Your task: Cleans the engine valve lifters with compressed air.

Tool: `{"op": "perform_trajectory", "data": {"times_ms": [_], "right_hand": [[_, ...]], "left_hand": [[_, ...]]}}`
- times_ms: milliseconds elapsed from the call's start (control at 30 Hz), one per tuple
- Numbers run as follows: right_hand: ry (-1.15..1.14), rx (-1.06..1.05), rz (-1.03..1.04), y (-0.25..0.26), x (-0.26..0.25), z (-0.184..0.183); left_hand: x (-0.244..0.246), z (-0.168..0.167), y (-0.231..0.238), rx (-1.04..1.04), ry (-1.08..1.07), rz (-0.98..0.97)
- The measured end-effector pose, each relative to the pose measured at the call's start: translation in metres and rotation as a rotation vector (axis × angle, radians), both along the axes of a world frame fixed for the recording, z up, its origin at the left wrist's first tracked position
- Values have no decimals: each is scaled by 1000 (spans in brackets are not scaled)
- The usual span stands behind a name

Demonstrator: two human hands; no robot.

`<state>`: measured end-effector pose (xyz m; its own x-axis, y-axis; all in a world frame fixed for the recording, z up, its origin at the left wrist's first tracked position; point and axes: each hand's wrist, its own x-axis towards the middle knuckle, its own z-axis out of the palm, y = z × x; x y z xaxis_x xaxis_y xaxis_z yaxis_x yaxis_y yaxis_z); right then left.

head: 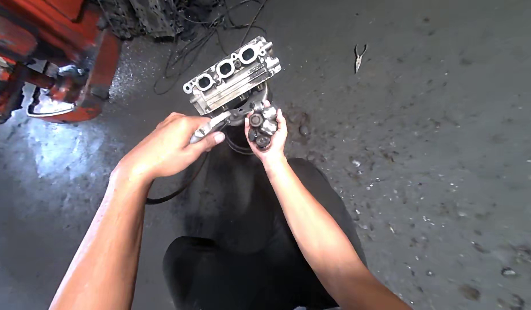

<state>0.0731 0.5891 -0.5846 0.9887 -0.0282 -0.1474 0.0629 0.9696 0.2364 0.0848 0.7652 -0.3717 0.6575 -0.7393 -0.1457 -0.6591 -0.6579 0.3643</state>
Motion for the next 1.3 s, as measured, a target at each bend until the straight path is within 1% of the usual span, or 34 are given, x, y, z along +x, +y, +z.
{"op": "perform_trajectory", "data": {"times_ms": [100, 133, 233, 300, 433, 500, 600, 700, 833, 967, 1033, 1100, 1233, 1300], "right_hand": [[-76, 71, -1, 1, 1, -6], [-36, 58, -1, 1, 0, -4], [133, -148, 34, -1, 1, 7], [208, -231, 62, -3, 4, 6], [184, -264, 160, -1, -7, 7], [136, -237, 190, 1, -12, 6], [105, -190, 208, 4, -13, 2], [85, -149, 180, 7, -12, 3], [102, -101, 162, 10, -8, 3], [104, -73, 164, 11, -4, 0], [59, -78, 166, 11, -5, -4], [34, -84, 167, 12, -6, -4], [54, -38, 135, 15, 6, -9], [66, -43, 129, 15, 7, -11]], "left_hand": [[1, 2, -1, -4, 58, 48], [-1, 1, -1, -10, 75, 44], [-8, -2, 3, -20, 73, 54], [-14, -7, 5, -27, 77, 70], [-14, -14, 8, -17, 91, 55], [-8, -9, 10, -13, 99, 90], [-4, 4, 11, -59, 187, 135], [-7, 5, 12, -97, 278, 81], [-2, 9, 17, -15, 236, 132], [-12, 4, 21, -21, 276, 118], [-12, 0, 25, -3, 251, 145], [-9, -4, 29, -10, 214, 183], [-16, -8, 31, -76, 271, 120], [-18, -11, 32, -78, 207, 149]]}}
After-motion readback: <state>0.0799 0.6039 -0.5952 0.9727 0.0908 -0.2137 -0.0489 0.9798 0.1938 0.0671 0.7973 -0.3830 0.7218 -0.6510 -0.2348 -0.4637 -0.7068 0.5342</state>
